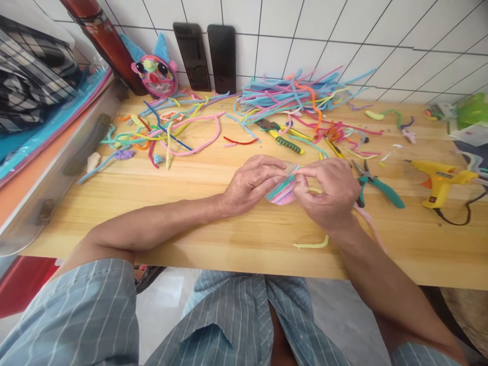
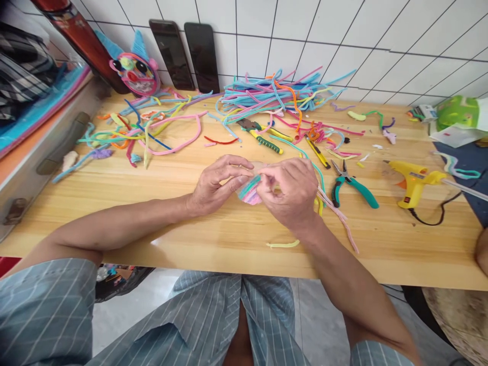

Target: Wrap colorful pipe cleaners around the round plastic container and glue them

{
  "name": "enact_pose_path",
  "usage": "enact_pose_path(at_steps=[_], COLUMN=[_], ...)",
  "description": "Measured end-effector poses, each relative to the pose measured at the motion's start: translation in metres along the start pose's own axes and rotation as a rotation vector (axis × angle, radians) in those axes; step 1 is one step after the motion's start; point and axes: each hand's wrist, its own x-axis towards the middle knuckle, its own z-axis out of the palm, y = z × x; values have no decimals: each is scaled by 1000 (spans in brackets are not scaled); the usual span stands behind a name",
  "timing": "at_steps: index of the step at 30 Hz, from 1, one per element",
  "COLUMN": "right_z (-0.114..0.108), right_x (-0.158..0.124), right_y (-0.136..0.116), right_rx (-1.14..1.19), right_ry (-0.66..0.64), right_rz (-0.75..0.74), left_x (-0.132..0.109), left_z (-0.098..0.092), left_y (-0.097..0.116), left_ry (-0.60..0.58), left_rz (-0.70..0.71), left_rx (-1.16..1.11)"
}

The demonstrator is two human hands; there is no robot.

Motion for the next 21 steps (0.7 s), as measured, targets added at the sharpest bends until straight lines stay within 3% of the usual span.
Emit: enact_pose_path(at_steps=[6, 10, 15, 21], right_z=[0, 9, 20, 23], right_x=[-5, -11, -20, -25], right_y=[15, 20, 18, 11], right_rx=[166, 355, 510, 553], right_ry=[30, -20, -131, -228], right_rz=[292, 449, 478, 361], left_x=[-6, -9, -7, -5], left_z=[-1, 4, 4, 1], left_y=[-2, -15, -24, -11], left_ry=[-146, -105, -96, -72], left_rz=[-72, -173, -309, -453], left_rx=[23, -45, -172, -322])
